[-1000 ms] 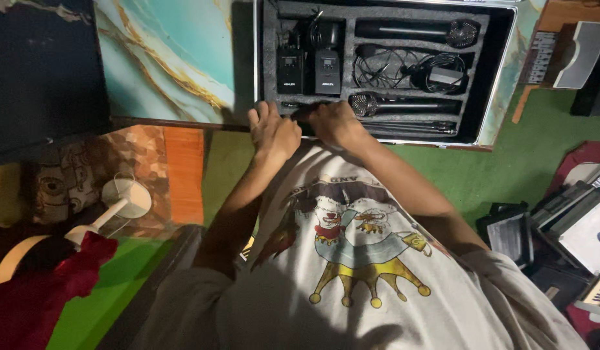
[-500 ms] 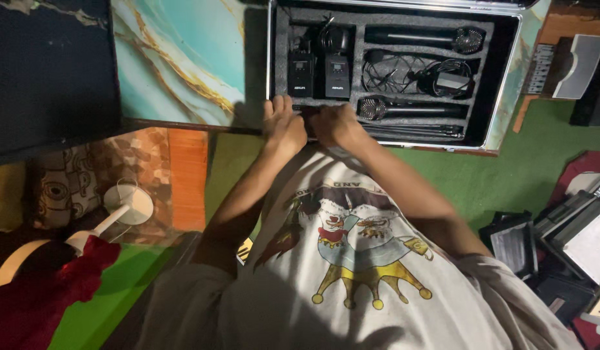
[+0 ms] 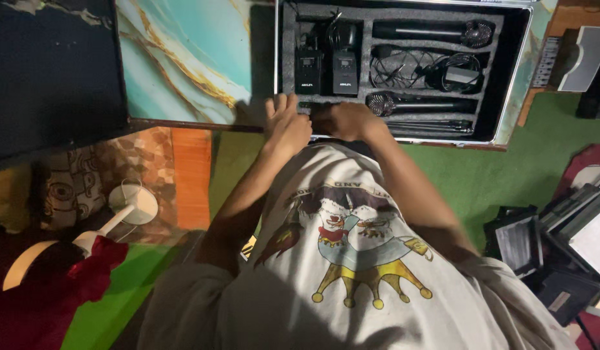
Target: The person organizes audio equipment by placing a headset microphone, cables, and a wireless transmitter into a padded hard-shell case.
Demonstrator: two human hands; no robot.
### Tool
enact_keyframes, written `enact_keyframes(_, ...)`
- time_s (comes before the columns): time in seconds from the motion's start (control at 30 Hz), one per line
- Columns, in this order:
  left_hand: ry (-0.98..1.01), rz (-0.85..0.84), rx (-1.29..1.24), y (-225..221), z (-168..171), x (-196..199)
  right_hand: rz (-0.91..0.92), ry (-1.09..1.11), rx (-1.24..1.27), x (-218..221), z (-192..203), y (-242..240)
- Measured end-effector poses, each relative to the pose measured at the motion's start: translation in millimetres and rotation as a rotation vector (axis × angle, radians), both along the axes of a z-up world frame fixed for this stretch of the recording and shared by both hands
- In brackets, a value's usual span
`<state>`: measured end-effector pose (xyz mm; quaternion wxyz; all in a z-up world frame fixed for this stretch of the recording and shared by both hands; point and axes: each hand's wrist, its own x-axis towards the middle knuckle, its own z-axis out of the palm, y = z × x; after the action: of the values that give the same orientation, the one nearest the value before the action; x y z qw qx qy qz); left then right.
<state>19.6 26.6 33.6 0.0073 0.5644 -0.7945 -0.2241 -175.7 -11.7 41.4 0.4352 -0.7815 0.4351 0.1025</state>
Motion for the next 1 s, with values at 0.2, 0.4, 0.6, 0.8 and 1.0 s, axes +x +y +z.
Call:
enact_keyframes(0.2,0.0,-0.031,-0.046,3.9,0.5,7.8,-0.312,0.12,-0.114,-18.6,13.1,18.2)
enact_keyframes(0.4,0.054,-0.049,-0.079,1.5,-5.3,4.2,-0.341,0.241,-0.257,-29.7,8.4,30.9)
enact_keyframes(0.6,0.034,-0.051,-0.068,-3.9,-19.6,1.2,-0.307,0.198,-0.571,-35.2,-54.2,51.4)
enact_keyframes(0.8,0.036,-0.072,-0.034,-12.3,-36.5,0.0,-0.312,0.09,-0.823,-40.6,-80.3,54.4)
enact_keyframes(1.0,-0.075,-0.105,0.067,-28.9,-34.0,-11.7,-0.212,0.401,-0.25,-32.9,-48.1,15.7)
